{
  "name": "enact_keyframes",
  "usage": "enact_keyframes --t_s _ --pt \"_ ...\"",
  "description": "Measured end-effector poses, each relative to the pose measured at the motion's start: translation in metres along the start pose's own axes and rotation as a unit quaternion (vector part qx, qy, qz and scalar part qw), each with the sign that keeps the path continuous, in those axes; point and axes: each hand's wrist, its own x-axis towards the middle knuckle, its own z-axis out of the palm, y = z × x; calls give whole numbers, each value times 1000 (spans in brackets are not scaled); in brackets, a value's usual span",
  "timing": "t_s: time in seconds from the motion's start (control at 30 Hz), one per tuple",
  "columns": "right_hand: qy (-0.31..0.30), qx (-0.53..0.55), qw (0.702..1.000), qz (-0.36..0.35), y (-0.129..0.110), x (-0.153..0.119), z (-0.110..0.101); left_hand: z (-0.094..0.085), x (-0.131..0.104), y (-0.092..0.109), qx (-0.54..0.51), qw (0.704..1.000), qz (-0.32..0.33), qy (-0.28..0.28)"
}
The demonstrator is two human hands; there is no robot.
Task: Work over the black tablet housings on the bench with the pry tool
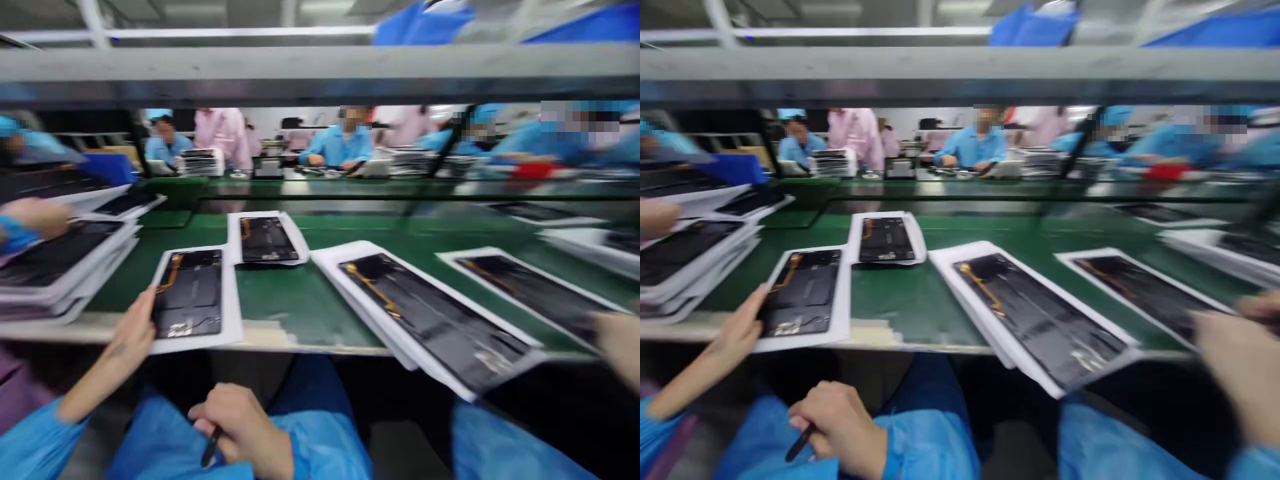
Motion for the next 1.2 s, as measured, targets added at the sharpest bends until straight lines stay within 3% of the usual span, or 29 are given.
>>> enact_keyframes --t_s 0.07,0.2,0.33,0.47,0.6,0.73,0.83,1.0,1.1,1.2 --pt "23 -52 997 -45 -11 20 6 -16 -25 -8 -17 999 -44 -7" --pt "79 -172 980 -55 -3 64 -23 -34 -52 -7 -86 990 -108 -13" --pt "60 -226 971 -43 15 95 -35 -51 -62 -17 -169 966 -195 -6" --pt "38 -248 967 -50 24 101 -27 -61 -59 -27 -250 932 -255 -63" --pt "42 -254 965 -50 22 100 -20 -68 -34 -25 -273 913 -285 -105" --pt "65 -261 963 -27 19 107 -19 -73 10 -20 -260 915 -299 -78" --pt "74 -265 961 -9 14 122 -17 -68 46 -16 -264 914 -299 -74" --pt "64 -262 963 7 8 143 -10 -61 91 -17 -235 920 -292 -119" --pt "61 -261 963 27 16 141 -22 -67 107 -24 -177 936 -283 -111" --pt "66 -272 958 67 36 127 -54 -69 117 -29 -102 955 -269 -77"
